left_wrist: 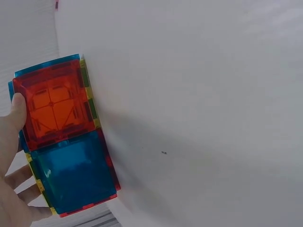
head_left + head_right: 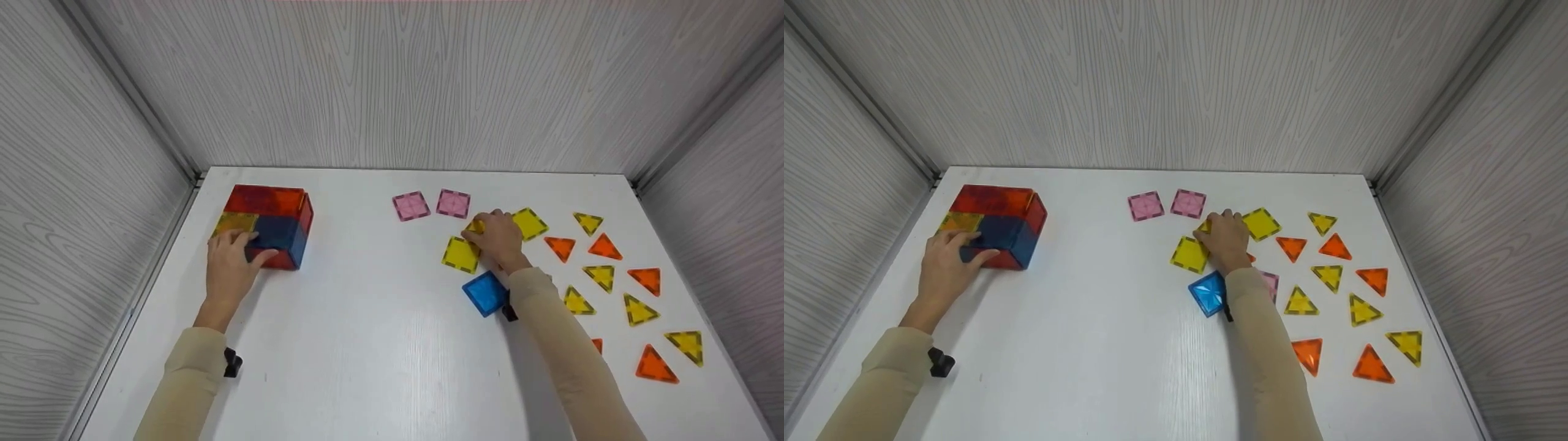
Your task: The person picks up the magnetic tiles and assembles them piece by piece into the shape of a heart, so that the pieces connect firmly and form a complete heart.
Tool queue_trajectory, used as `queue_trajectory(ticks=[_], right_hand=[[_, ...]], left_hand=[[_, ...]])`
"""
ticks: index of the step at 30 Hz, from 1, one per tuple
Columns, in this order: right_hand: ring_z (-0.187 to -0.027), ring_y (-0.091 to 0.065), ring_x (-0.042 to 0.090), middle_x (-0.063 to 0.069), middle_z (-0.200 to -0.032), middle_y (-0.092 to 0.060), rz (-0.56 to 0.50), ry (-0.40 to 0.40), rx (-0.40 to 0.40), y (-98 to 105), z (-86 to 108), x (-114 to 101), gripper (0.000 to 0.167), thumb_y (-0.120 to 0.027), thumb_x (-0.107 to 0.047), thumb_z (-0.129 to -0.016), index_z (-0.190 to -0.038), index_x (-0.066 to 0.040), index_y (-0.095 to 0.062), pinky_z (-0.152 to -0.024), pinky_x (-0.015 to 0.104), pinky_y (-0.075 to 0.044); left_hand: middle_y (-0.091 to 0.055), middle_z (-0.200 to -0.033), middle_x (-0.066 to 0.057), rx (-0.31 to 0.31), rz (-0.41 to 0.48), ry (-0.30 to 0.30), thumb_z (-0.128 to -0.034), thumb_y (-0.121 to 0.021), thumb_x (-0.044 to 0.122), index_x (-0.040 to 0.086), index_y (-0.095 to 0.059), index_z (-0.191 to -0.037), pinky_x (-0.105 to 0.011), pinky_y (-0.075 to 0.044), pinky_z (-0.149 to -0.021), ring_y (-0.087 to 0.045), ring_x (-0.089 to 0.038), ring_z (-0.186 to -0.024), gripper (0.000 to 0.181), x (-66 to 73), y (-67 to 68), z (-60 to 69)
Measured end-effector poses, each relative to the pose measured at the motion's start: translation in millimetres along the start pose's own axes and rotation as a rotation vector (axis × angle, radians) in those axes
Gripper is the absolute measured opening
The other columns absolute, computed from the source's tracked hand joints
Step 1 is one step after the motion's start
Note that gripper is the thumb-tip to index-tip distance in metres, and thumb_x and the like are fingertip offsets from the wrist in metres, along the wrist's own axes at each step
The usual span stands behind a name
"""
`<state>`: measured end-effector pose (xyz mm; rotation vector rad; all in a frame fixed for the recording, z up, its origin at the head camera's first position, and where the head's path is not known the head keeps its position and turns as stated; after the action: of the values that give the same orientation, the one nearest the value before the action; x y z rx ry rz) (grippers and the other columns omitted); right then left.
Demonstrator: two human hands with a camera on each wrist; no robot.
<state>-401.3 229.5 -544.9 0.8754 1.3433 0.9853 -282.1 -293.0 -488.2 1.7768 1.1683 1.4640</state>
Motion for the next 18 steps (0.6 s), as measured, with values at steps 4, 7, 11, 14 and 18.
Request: queue_trajectory(ticks=[4, 7, 11, 14, 18], right_hand=[[-0.118, -0.051, 0.039, 0.018, -0.133, -0.06, -0.033, -0.019, -0.006, -2.1, -0.4, 0.5, 0.058, -0.069, -0.05, -0.1, -0.141, -0.011, -0.065, -0.104, 0.052, -0.049], [-0.122, -0.051, 0.039, 0.019, -0.136, -0.059, -0.051, -0.023, -0.016, -3.8, 0.0, 0.7, 0.057, -0.068, -0.048, -0.1, -0.142, -0.01, -0.064, -0.109, 0.054, -0.049], [-0.123, -0.051, 0.039, 0.019, -0.137, -0.058, -0.069, -0.025, -0.018, -3.8, 0.9, 1.9, 0.056, -0.068, -0.046, -0.1, -0.142, -0.009, -0.064, -0.111, 0.054, -0.049], [-0.121, -0.052, 0.038, 0.019, -0.134, -0.059, -0.061, -0.023, -0.006, -2.3, 1.3, 3.6, 0.055, -0.069, -0.044, -0.099, -0.141, -0.009, -0.065, -0.108, 0.053, -0.051], [-0.117, -0.054, 0.038, 0.019, -0.13, -0.061, -0.03, -0.014, 0.016, 0.8, 4.2, 5.3, 0.054, -0.068, -0.045, -0.096, -0.138, -0.01, -0.067, -0.104, 0.052, -0.052]], left_hand=[[-0.053, -0.142, -0.03, -0.011, 0.004, 0.008, -0.0956, -0.076, 0.041, -0.002, -0.064, -0.139, -0.065, -0.039, -0.119, -0.042, -0.049, -0.136, 0.063, -3.9, 0.1, -2.0], [-0.053, -0.141, -0.03, -0.011, 0.006, 0.005, -0.0959, -0.076, 0.041, -0.002, -0.063, -0.139, -0.065, -0.04, -0.118, -0.042, -0.049, -0.136, 0.062, -4.2, 0.2, -1.6], [-0.054, -0.139, -0.031, -0.001, 0.001, -0.006, -0.0958, -0.076, 0.04, -0.002, -0.064, -0.139, -0.064, -0.04, -0.117, -0.043, -0.049, -0.134, 0.061, -3.6, 0.1, -1.5], [-0.054, -0.138, -0.031, 0.009, -0.004, -0.02, -0.0957, -0.076, 0.04, -0.002, -0.064, -0.138, -0.064, -0.04, -0.116, -0.044, -0.049, -0.133, 0.061, -3.6, 0.2, -2.3], [-0.055, -0.137, -0.032, 0.018, -0.004, -0.036, -0.0957, -0.076, 0.041, -0.003, -0.065, -0.137, -0.065, -0.037, -0.118, -0.044, -0.051, -0.134, 0.061, -3.9, 0.1, -2.3]])
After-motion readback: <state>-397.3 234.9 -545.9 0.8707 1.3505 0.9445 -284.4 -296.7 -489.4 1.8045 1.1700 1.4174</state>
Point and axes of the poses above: each hand's wrist, its own z-axis away from the middle knuckle, its own y-axis out of the back of the hand, x = y × z, the point moved 7 cm from there along -z, towards the middle knuckle
